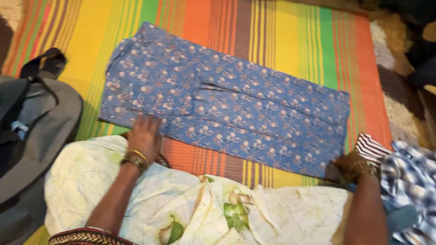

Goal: The person folds a blue floral shirt by hand on a striped mat and then places the folded shirt into a grey backpack.

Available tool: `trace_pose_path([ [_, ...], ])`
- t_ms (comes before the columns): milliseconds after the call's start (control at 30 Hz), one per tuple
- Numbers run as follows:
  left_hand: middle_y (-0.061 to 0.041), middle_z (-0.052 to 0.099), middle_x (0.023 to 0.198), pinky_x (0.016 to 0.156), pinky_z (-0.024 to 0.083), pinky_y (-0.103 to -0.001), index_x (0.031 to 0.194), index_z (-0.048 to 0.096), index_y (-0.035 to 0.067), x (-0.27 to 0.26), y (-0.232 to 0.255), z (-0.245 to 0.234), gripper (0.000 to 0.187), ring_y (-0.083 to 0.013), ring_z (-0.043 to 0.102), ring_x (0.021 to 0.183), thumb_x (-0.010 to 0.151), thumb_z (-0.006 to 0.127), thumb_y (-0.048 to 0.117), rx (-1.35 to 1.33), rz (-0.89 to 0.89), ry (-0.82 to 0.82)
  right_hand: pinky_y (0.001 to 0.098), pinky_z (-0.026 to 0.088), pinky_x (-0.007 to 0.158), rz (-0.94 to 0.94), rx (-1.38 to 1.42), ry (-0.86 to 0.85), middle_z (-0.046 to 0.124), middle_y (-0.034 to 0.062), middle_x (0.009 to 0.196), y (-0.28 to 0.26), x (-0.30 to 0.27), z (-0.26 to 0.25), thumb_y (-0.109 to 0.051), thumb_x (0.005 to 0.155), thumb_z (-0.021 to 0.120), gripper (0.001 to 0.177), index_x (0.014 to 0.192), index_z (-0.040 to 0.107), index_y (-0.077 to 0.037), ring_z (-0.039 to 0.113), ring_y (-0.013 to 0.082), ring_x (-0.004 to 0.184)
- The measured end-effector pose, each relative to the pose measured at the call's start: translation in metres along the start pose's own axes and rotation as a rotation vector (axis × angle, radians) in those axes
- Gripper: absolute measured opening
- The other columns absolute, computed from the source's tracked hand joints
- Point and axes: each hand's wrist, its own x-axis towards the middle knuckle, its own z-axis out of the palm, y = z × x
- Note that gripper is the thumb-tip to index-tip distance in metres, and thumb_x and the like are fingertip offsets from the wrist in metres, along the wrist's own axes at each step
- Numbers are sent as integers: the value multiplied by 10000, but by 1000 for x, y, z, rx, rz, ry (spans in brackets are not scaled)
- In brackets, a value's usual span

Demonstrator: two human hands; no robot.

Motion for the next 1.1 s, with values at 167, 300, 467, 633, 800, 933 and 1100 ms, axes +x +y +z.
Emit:
trace_pose_path([
  [167, -175, 357, 1566, 1098, 321, -617, 1410, 537, 210, -10, 73, 8, 616, -470, 216, 1492, 821, 714, 241, 16, 196, -140, 467, 564, 665, -273, 350, 267, 800, 139, 887, 7, -10, -2, -313, 749, 841, 327, 945, 819, -51, 689, 288, 731],
  [300, -117, 257, 1634, 1121, 297, -593, 1422, 503, 270, -10, 78, 0, 629, -403, 168, 1522, 831, 716, 252, 29, 191, -306, 416, 534, 549, 224, 653, -65, 759, 137, 776, 8, -8, 3, -313, 796, 871, 324, 866, 804, -4, 635, 220, 582],
  [467, -66, 192, 1675, 1126, 294, -570, 1440, 477, 316, -7, 76, -7, 652, -353, 128, 1552, 839, 716, 241, 28, 165, -384, 420, 541, 570, 230, 393, -61, 763, 159, 732, 11, 0, 7, -544, 827, 794, 556, 798, 816, 11, 679, 248, 588],
  [633, -44, 199, 1680, 1098, 305, -550, 1422, 499, 343, -6, 75, -8, 648, -331, 140, 1552, 826, 729, 236, 21, 156, -399, 444, 594, 692, -71, 121, 52, 789, 166, 934, 10, -2, 14, -500, 723, 790, 491, 1015, 827, -107, 758, 315, 788],
  [800, -35, 241, 1670, 1072, 325, -546, 1405, 531, 351, -5, 68, -1, 657, -328, 170, 1549, 797, 732, 203, -3, 179, -357, 428, 606, 845, 78, 62, 54, 780, 173, 1051, 4, 1, 8, -482, 803, 747, 471, 1017, 811, -67, 757, 309, 947],
  [933, -38, 250, 1664, 1056, 327, -568, 1398, 534, 349, -4, 65, 1, 645, -340, 190, 1541, 800, 730, 205, -23, 187, -351, 433, 599, 885, 82, 171, 250, 774, 133, 1056, -1, 0, 4, -301, 745, 739, 317, 1020, 805, -157, 746, 322, 971],
  [1100, -48, 245, 1667, 1044, 333, -569, 1400, 532, 351, -3, 63, 2, 649, -344, 195, 1536, 801, 728, 198, -24, 202, -345, 438, 588, 907, 181, 304, 430, 765, 159, 1052, -16, 2, -8, -182, 790, 725, 242, 1012, 818, -158, 732, 349, 975],
])
